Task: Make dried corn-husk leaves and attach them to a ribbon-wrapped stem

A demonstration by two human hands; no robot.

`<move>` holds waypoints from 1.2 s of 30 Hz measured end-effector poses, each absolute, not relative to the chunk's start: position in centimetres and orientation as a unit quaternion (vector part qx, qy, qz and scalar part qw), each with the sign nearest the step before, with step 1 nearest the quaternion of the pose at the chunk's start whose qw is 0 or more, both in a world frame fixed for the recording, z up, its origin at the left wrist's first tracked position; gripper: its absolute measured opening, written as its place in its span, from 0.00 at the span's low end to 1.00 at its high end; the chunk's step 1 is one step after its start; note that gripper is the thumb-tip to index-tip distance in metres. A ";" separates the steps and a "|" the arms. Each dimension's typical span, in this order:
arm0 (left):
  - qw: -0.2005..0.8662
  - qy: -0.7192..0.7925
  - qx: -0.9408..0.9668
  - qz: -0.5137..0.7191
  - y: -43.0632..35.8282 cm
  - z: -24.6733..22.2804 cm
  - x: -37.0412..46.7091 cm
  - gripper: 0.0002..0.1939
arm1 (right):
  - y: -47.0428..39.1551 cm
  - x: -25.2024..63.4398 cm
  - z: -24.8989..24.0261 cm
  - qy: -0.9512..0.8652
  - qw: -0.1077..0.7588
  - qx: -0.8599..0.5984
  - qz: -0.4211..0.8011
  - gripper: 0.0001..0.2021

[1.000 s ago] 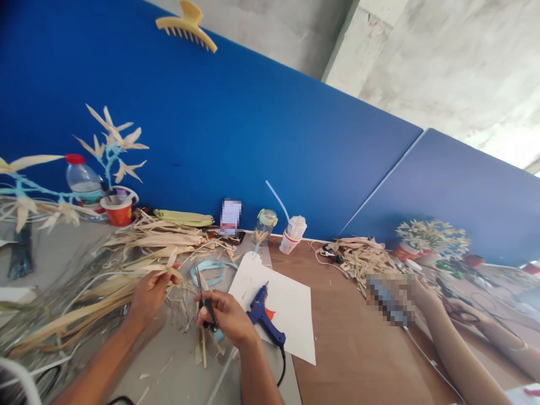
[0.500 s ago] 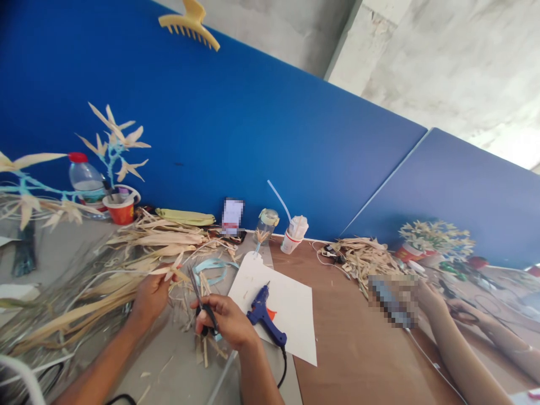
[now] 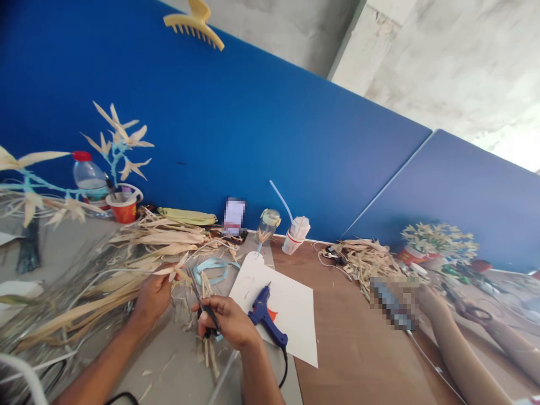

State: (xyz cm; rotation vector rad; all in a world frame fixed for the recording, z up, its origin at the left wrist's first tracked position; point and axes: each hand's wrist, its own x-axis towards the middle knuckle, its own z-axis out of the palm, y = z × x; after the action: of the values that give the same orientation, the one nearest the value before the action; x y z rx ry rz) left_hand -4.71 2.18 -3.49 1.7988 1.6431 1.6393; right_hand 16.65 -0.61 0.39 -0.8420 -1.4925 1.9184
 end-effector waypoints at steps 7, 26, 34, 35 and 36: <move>0.106 0.555 0.614 0.551 2.2 -3.2 -4.6 0.17 | -0.5 16.7 0.1 -0.552 0.283 -0.321 0.716 0.30; 0.109 0.549 0.614 0.557 2.1 -2.7 -4.5 0.17 | -0.3 16.6 -0.8 -0.534 0.285 -0.327 0.726 0.25; 0.150 0.594 0.563 0.554 2.3 -3.3 -4.6 0.11 | -0.2 17.3 -0.1 -0.527 0.319 -0.316 0.721 0.28; 0.162 0.600 0.553 0.555 2.3 -3.4 -4.6 0.11 | -0.2 17.6 0.0 -0.531 0.315 -0.300 0.728 0.29; 0.173 0.601 0.547 0.556 2.3 -3.5 -4.5 0.12 | -0.2 17.9 0.0 -0.535 0.303 -0.284 0.735 0.30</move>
State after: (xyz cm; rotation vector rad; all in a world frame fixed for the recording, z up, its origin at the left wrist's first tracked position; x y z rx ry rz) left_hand -4.53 2.28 -3.48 1.5503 1.7049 1.5780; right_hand 17.90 -0.19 0.03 -0.7537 -1.4180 1.9491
